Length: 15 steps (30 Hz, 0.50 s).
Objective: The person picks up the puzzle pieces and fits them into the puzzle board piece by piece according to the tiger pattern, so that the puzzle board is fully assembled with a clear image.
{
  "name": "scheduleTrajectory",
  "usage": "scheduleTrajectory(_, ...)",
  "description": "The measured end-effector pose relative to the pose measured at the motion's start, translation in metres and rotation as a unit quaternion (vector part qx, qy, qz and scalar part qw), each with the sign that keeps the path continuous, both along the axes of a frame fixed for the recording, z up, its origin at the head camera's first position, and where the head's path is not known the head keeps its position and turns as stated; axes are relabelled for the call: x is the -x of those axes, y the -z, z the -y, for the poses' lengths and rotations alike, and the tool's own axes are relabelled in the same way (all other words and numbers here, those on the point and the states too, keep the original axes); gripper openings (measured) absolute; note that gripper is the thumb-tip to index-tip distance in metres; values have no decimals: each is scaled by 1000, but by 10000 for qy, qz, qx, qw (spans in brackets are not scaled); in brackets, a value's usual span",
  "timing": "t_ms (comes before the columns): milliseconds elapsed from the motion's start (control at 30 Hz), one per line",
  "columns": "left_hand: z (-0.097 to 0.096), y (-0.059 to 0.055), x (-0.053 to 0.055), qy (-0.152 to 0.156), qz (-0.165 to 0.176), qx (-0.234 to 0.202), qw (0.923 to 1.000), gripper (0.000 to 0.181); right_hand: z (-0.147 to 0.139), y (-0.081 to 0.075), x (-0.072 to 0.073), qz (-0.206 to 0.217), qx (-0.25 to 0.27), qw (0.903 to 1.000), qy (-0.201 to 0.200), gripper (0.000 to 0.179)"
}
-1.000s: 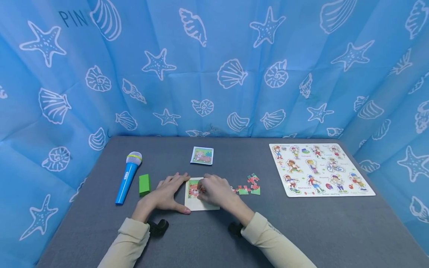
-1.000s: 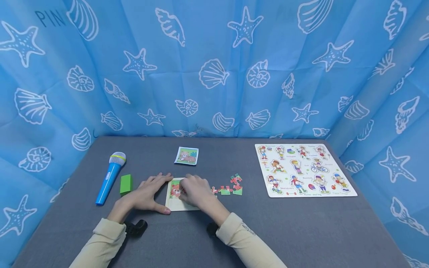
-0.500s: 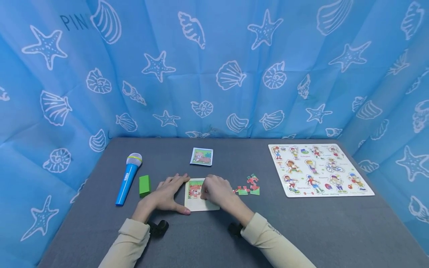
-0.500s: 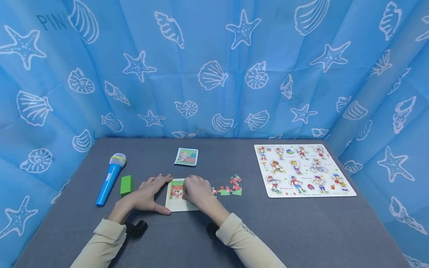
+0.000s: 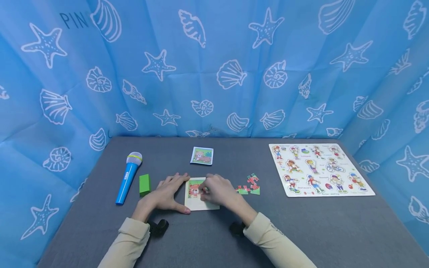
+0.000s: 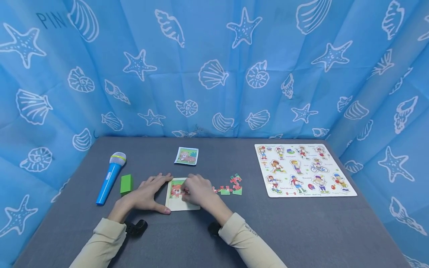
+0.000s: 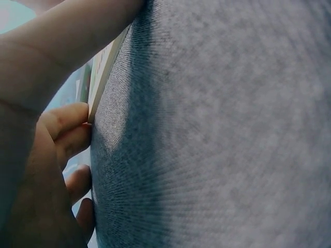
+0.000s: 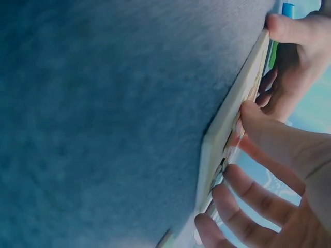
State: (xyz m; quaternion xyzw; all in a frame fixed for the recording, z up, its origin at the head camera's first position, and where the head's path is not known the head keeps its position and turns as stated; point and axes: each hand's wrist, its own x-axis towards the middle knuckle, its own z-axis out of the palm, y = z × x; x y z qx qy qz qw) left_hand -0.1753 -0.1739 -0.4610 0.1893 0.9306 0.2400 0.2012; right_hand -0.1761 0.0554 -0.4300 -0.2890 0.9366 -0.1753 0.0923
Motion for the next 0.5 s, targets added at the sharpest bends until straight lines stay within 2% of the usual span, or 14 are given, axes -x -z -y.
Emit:
scheduleTrajectory(133,0,-1,0,11,-40,-9,10000,114,-2,1,2,1,116,9999,-40,29)
scheduleTrajectory(367,-1,-2,-1,-9,-29,-9,10000,114,0,1,3,4,183,9998,40,17)
scheduleTrajectory(500,-1,-2,0,-18,-19,-2,10000,114,1,0,4,3,158,9999,57,17)
